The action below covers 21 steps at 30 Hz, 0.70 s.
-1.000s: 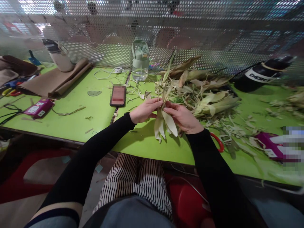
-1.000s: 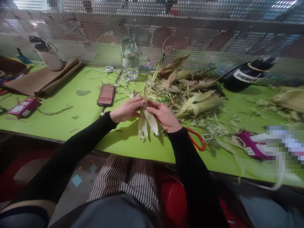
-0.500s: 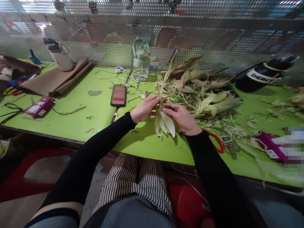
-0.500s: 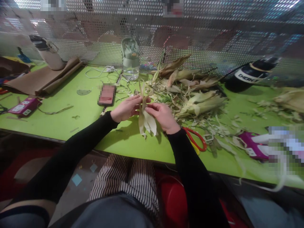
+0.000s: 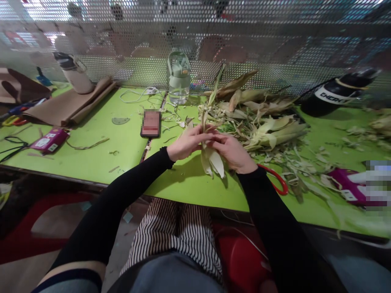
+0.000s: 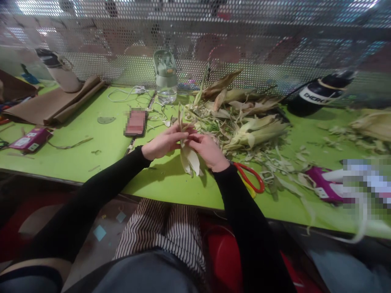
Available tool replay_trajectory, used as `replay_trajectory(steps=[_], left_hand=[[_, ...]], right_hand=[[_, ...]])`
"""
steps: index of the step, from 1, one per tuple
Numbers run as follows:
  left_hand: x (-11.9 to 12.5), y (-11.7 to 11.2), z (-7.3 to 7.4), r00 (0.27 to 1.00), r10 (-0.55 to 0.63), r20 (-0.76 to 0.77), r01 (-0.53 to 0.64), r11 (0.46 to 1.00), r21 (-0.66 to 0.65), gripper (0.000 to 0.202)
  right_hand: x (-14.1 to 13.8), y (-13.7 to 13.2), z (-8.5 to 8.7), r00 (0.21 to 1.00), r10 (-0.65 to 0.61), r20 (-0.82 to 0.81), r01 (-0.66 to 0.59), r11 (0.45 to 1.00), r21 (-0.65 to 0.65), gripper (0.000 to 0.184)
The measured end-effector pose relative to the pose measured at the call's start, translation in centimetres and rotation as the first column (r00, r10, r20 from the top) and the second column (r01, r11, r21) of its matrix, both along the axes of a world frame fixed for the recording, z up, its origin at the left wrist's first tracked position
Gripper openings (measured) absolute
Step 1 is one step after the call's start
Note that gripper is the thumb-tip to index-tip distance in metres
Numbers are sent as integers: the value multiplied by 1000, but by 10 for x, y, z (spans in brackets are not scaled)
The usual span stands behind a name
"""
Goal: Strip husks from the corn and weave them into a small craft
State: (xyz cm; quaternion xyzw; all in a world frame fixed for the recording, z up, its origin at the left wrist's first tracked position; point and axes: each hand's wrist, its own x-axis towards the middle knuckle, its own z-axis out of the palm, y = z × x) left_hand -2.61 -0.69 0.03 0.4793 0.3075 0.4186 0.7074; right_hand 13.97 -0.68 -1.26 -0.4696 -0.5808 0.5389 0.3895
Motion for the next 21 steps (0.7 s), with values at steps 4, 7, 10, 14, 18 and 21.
replay_trajectory(steps=[4,7,10,14,18,21], left_hand=[[1,-4,1,997,58,-43,-57,998,27,17],[3,-5,3,994,103,-41,-103,995,-5,21],[3,-4,6,992,118,-37,-119,992,-43,25],[2,-2,7,995,104,4,-104,991,-84,25],[3,-1,4,994,105,36,-101,989,-106,29],[4,-1,3,992,123,22,-119,984,-135,30]], right_hand=[[0,-1,0,1000,2,31,-2,1000,-1,19],[-1,-2,1,999,-10,37,10,1000,-2,22],[-2,-4,3,999,-5,34,4,1000,12,21],[-2,-5,5,999,14,51,-16,1000,23,20],[-4,-4,2,997,9,72,-12,999,43,20],[-6,-5,0,998,1,58,-1,1000,12,23]])
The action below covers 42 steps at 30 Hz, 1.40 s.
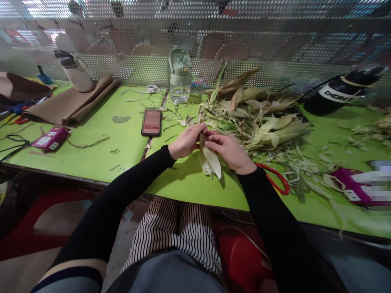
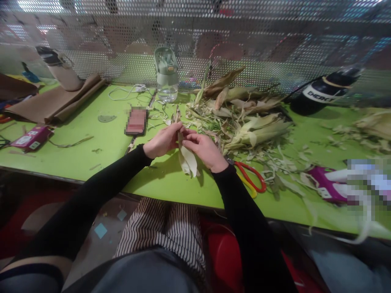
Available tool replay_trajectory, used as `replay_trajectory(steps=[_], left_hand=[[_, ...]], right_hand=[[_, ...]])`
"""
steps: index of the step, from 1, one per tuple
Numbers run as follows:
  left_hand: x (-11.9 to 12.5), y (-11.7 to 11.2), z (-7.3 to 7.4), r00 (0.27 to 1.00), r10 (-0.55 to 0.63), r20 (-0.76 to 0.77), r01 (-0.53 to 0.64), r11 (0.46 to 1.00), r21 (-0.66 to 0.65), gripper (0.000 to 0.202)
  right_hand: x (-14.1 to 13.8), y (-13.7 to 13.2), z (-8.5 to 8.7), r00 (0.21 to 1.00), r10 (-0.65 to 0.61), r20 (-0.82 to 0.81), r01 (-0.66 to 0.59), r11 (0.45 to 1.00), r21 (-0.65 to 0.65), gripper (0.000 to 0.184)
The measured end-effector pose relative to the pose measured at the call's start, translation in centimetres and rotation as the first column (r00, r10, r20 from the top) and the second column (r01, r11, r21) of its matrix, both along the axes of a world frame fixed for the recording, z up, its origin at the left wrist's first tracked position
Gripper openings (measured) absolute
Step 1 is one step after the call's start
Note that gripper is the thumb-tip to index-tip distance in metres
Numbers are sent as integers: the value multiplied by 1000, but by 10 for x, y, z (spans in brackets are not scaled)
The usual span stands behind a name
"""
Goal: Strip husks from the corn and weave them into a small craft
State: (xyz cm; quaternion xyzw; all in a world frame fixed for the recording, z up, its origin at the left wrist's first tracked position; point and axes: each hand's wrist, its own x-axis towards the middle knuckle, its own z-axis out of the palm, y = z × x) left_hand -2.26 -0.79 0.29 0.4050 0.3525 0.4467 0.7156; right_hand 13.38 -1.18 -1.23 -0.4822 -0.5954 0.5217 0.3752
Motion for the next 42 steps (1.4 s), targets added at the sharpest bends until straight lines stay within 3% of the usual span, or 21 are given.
replay_trajectory(steps=[4,7,8,10,12,13,18,22,26,30,36,39,42], left_hand=[[-3,2,0,999,-24,27,23,1000,5,31],[-7,5,1,997,-43,64,41,999,29,30],[-9,7,2,997,-42,68,40,999,29,31],[-10,8,3,997,-49,55,49,999,13,33],[-10,7,4,993,-113,31,113,994,-5,36],[-9,6,5,986,-167,19,167,986,-10,37],[-5,-6,9,877,-477,-55,476,879,-28,40],[-5,-12,12,843,-531,-92,528,848,-50,37],[-3,-17,13,862,-478,-168,478,877,-45,36],[-1,-23,8,912,-351,-211,376,922,89,33],[0,-26,4,932,-227,-284,289,937,198,28],[-1,-23,6,931,-157,-330,239,944,227,27],[-1,-20,6,915,-101,-392,215,942,259,26]], right_hand=[[1,-4,6,998,66,-15,-67,998,-17,32],[7,-7,18,967,211,141,-209,977,-32,38],[10,-7,21,959,206,196,-207,978,-19,41],[14,-6,24,970,61,235,-84,992,91,45],[15,-4,24,980,-109,168,71,973,220,44],[15,-4,23,983,-132,125,99,965,241,43],[14,-2,18,999,43,-34,-40,996,83,47],[14,-2,17,983,55,-176,-54,999,9,47],[9,0,11,969,-27,-246,35,999,25,49],[9,0,12,960,-73,-271,92,994,56,44],[17,3,20,950,-138,-279,184,972,147,34],[18,3,22,946,-219,-238,278,928,248,28],[17,0,23,935,-301,-186,352,844,404,34]])
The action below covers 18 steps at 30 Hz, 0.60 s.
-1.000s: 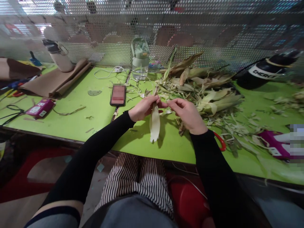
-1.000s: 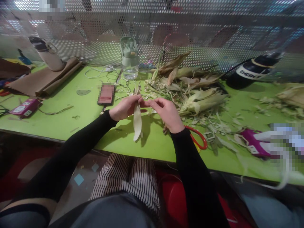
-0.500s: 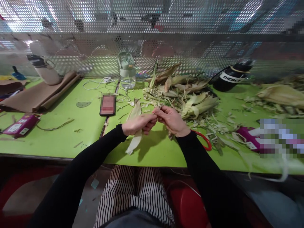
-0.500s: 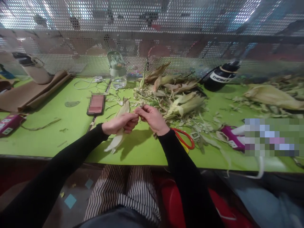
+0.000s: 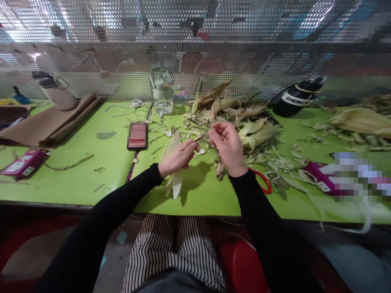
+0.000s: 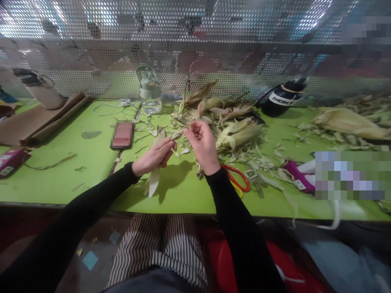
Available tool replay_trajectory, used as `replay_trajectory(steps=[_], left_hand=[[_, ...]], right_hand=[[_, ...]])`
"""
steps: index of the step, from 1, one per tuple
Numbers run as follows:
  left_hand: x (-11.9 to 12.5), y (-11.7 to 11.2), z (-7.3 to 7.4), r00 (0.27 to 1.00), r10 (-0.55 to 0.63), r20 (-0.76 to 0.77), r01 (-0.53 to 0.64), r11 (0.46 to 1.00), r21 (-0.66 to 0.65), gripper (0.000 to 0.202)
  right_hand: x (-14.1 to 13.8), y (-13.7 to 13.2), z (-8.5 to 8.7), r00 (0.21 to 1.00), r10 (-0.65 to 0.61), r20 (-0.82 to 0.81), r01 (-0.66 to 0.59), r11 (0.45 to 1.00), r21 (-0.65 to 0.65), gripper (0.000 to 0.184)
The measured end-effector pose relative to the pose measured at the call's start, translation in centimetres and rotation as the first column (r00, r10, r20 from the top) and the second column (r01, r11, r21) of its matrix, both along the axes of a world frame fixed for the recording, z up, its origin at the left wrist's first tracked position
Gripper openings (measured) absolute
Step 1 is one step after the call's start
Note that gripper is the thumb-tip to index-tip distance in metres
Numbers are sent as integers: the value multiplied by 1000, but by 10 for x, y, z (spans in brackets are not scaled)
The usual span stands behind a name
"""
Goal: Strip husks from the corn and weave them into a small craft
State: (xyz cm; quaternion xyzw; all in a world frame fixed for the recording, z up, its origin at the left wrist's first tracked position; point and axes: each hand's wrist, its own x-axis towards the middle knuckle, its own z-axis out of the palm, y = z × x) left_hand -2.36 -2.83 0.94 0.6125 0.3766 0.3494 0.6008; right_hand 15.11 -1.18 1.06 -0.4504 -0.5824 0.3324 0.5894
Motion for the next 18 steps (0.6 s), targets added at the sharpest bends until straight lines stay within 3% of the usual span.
replay_trajectory(steps=[3,7,11,15,18], left_hand=[[0,2,-2,999,28,-39,-25,998,56,26],[0,0,-1,995,19,-94,-11,996,86,26],[0,-2,3,998,4,-70,-1,999,41,26],[0,0,2,997,-3,80,8,998,-63,26],[-1,3,-1,986,0,165,15,996,-89,25]], right_hand=[[-1,-3,0,991,56,122,-56,998,-7,44],[-1,-2,-3,980,153,126,-140,985,-102,24],[5,8,-6,1000,5,-30,-7,996,-90,23],[13,15,-4,977,-108,-184,91,991,-100,34],[10,11,-4,985,95,-141,-121,974,-193,37]])
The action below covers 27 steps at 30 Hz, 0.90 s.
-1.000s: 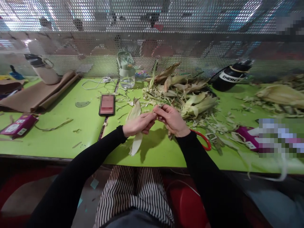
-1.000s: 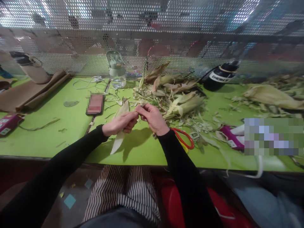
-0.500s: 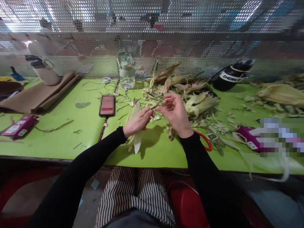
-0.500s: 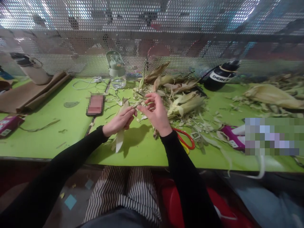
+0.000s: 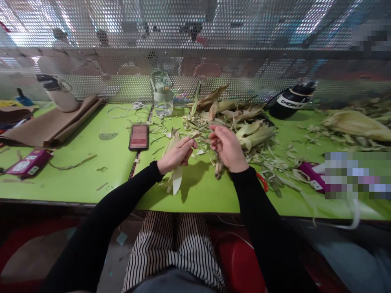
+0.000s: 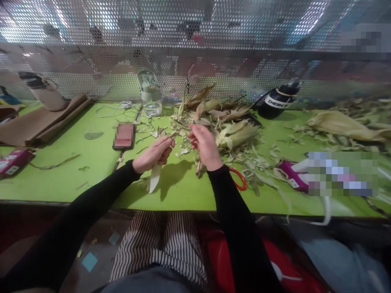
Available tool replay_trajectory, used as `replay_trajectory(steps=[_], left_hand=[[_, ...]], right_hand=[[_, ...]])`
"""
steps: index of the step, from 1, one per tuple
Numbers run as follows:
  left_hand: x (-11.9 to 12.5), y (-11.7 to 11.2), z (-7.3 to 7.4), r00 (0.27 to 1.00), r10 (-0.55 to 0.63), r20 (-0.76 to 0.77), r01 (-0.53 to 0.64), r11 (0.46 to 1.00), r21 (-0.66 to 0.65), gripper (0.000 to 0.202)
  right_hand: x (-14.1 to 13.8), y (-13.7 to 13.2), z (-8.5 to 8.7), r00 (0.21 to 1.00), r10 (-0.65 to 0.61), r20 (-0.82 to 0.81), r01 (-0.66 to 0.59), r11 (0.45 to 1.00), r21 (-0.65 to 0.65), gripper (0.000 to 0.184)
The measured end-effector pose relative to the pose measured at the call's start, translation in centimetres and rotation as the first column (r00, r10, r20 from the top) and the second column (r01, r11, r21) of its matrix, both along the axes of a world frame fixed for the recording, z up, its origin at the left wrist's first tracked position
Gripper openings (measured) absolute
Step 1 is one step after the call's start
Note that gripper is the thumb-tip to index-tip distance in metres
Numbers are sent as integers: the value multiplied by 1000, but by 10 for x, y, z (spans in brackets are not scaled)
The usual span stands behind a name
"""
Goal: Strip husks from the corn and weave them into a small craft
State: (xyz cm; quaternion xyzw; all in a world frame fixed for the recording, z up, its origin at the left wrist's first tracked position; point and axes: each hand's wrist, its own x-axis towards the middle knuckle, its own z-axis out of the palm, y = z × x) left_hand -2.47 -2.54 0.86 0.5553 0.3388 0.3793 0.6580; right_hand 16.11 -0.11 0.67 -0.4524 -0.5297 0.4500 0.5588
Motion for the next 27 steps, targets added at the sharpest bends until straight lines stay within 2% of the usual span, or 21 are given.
replay_trajectory(steps=[2,3,7,10,12,15,17,19,20,22,24,26,27], left_hand=[[-1,1,0,1000,-5,-22,5,1000,18,24],[-2,0,0,999,-19,-40,20,999,33,23],[-5,-2,6,993,-112,-41,113,993,25,26],[-6,-5,13,986,-156,-55,153,986,-63,28],[-5,-7,15,984,-151,-99,147,988,-44,29],[-3,-7,16,976,-43,-213,86,976,199,29],[-2,-5,15,953,65,-296,57,921,384,28],[-4,-2,16,928,134,-348,51,879,474,29],[-6,-1,17,924,145,-353,45,877,479,31],[-13,1,20,942,137,-307,9,904,428,32],[-22,4,24,971,147,-187,-82,946,315,29],[-32,8,29,977,212,-22,-205,962,182,29],[-37,10,32,970,239,47,-243,960,137,29]], right_hand=[[-7,-6,0,973,210,95,-205,977,-58,38],[-10,-8,-1,957,263,125,-258,964,-59,37],[-19,-13,1,984,174,43,-175,984,34,38],[-20,-13,5,986,165,-34,-165,986,-4,36],[-21,-13,7,983,168,-75,-171,984,-38,34],[-24,-14,6,982,150,-115,-157,986,-54,31],[-29,-14,3,979,138,-146,-148,987,-58,31],[-34,-12,2,970,147,-195,-165,984,-74,29],[-35,-10,4,963,152,-224,-174,982,-80,27],[-30,-5,16,951,150,-271,-175,982,-69,22],[-14,-1,39,953,81,-292,-82,997,10,22],[14,-2,68,973,2,-231,13,998,64,18],[31,-5,81,988,-34,-149,44,997,69,16]])
